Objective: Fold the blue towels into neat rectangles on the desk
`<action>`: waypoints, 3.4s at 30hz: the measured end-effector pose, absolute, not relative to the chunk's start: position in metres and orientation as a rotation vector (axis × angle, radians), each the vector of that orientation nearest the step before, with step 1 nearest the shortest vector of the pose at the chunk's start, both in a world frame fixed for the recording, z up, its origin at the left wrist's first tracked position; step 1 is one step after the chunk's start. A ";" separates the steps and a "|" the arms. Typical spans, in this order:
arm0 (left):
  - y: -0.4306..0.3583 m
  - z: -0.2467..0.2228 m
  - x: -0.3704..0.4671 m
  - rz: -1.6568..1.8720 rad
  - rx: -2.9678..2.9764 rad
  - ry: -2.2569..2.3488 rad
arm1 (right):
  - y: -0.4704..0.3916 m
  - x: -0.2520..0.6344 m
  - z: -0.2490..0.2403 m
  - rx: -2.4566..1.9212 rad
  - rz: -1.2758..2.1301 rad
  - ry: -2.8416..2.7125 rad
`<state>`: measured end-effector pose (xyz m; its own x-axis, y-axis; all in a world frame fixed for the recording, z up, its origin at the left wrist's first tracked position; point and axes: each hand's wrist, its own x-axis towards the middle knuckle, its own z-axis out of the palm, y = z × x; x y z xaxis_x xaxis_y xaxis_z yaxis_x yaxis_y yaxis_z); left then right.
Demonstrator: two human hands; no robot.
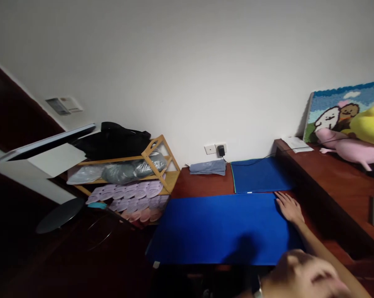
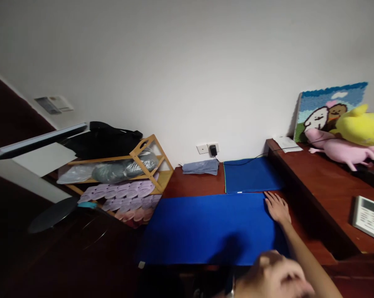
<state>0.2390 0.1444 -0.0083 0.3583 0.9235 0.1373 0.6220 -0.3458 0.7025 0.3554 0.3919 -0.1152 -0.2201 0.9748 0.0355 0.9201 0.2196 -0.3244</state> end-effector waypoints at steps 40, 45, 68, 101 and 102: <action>0.076 -0.007 0.077 1.399 1.040 1.584 | 0.395 0.201 0.026 -1.283 0.816 -2.094; 0.007 0.023 -0.018 1.566 0.940 1.724 | 0.362 0.064 0.052 -0.934 0.901 -2.242; -0.077 -0.143 -0.199 1.618 0.634 2.816 | 0.236 -0.232 -0.048 -0.776 0.637 -2.850; -0.016 0.223 -0.122 1.793 1.921 2.057 | 0.229 0.210 0.213 -0.641 0.883 -1.919; -0.014 0.224 -0.121 1.782 1.918 2.037 | 0.227 0.215 0.212 -0.644 0.888 -1.910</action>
<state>-0.1208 -0.0142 0.2236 -0.3210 0.6112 0.7234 0.7984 -0.2363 0.5539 0.2152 0.2269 0.2119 -0.4551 0.7285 0.5121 0.0778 0.6054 -0.7921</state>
